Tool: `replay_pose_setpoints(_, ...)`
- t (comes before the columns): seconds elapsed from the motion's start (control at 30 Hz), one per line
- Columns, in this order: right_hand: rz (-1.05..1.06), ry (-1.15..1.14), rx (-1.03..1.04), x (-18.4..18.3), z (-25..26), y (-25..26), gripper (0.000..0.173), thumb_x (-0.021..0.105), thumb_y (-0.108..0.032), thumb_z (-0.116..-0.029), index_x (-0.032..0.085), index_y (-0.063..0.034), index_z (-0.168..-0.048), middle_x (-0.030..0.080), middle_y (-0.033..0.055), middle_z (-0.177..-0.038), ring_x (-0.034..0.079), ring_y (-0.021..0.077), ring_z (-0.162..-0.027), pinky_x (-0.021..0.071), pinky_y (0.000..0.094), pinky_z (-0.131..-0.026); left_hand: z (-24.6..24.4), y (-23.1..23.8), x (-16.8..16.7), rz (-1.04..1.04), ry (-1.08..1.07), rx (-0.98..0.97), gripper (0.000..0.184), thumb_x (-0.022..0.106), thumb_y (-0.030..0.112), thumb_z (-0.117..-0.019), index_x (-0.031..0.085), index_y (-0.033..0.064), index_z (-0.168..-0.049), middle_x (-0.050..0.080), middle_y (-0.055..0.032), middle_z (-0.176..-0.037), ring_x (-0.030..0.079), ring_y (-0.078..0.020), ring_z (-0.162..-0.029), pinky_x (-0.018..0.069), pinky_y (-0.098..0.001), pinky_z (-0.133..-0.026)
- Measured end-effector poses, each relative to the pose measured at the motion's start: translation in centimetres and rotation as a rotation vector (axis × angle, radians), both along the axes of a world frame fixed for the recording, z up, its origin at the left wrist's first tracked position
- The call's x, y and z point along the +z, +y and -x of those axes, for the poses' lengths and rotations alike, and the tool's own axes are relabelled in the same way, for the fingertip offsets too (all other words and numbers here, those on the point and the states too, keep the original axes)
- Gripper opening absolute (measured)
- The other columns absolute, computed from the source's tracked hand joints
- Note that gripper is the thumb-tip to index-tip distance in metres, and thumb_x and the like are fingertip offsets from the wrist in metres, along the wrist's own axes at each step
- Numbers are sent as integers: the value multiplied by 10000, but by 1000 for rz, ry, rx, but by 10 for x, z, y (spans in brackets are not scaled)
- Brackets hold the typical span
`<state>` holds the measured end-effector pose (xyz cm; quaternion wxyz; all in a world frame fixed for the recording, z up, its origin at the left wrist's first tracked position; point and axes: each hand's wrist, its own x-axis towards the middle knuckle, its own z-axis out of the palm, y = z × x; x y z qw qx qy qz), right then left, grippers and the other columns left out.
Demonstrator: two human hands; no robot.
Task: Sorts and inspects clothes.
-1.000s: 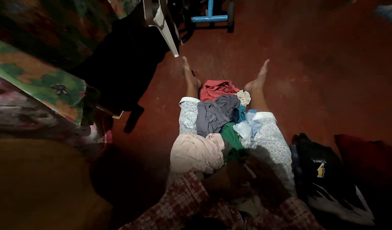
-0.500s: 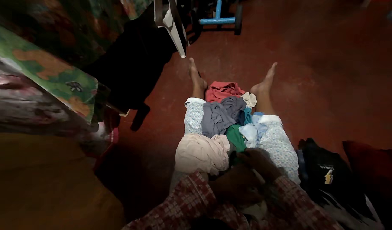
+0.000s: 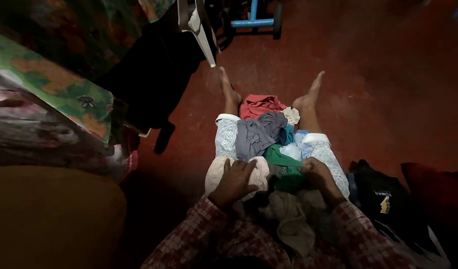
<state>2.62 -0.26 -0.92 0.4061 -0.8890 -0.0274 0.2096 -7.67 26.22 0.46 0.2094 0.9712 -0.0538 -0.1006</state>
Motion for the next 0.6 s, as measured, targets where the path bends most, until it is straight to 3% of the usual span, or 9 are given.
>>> replay_pose_setpoints(0.07, 72, -208, 114, 1, 9, 6, 375, 590, -9, -948, 582, 54, -1318, 652, 255, -1207, 649, 364, -1109, 520, 507, -967, 6, 16, -11, 106, 29, 29, 636, 732, 419, -912, 578, 53, -1409, 643, -186, -1322, 549, -374, -1294, 254, -627, -1166)
replay_pose_setpoints(0.1, 68, -365, 169, 0, 14, 9, 361, 570, 10, -940, 618, 59, -1295, 642, 260, -1251, 632, 376, -1170, 507, 497, -1009, 11, 21, -18, 208, -25, 35, 546, 727, 377, -922, 631, 16, -1321, 673, -184, -1257, 583, -351, -1246, 298, -584, -1158)
replay_pose_setpoints(0.17, -46, -713, 256, -5, 17, 16, 273, 538, 14, -940, 712, 44, -1148, 687, 227, -1210, 661, 351, -1158, 539, 451, -1002, 20, 28, -28, 449, -135, 60, 408, 747, 279, -904, 683, -6, -1188, 696, -160, -1166, 616, -284, -1175, 401, -490, -1108)
replay_pose_setpoints(0.23, -179, -816, 323, -2, 17, 27, 229, 538, -5, -959, 742, 25, -1057, 738, 175, -1097, 726, 271, -1027, 590, 387, -920, 25, 35, -38, 723, -160, 91, 292, 769, 146, -838, 705, 7, -1087, 690, -100, -1109, 625, -166, -1099, 497, -356, -998)
replay_pose_setpoints(0.3, -104, -502, 382, 13, 18, 37, 258, 508, -75, -1021, 702, 43, -1142, 735, 188, -1079, 732, 284, -975, 588, 439, -905, 26, 40, -40, 928, -107, 93, 228, 742, 16, -770, 697, 16, -994, 682, -42, -1068, 634, -81, -1027, 536, -275, -908)
replay_pose_setpoints(0.4, 138, -63, 436, 8, 9, 50, 346, 471, -140, -1054, 596, 43, -1320, 660, 274, -1224, 638, 424, -1164, 470, 580, -1025, 22, 44, -33, 972, 8, 19, 197, 710, -41, -752, 678, 22, -936, 667, -19, -1063, 618, -54, -1018, 521, -257, -892)
replay_pose_setpoints(0.47, 57, 21, 473, -10, 6, 45, 411, 513, -236, -1067, 559, 30, -1377, 646, 274, -1239, 628, 414, -1164, 464, 568, -1038, 19, 46, -33, 893, 7, -47, 184, 713, -1, -759, 683, -1, -941, 665, -58, -1076, 599, -93, -1065, 485, -294, -947)
replay_pose_setpoints(0.53, -117, 50, 481, -23, 9, 37, 497, 590, -334, -1032, 548, -21, -1415, 674, 226, -1182, 664, 337, -1060, 514, 528, -970, 19, 42, -32, 839, 1, -30, 220, 715, 20, -765, 683, -7, -981, 666, -75, -1080, 599, -110, -1064, 482, -310, -952)
replay_pose_setpoints(0.6, -188, 44, 522, -28, 12, 35, 507, 661, -350, -986, 592, -14, -1360, 667, 210, -1204, 655, 310, -1087, 517, 505, -986, 19, 36, -29, 848, 22, 41, 387, 722, 10, -757, 631, 3, -1133, 648, -61, -1061, 616, -102, -984, 523, -294, -873)
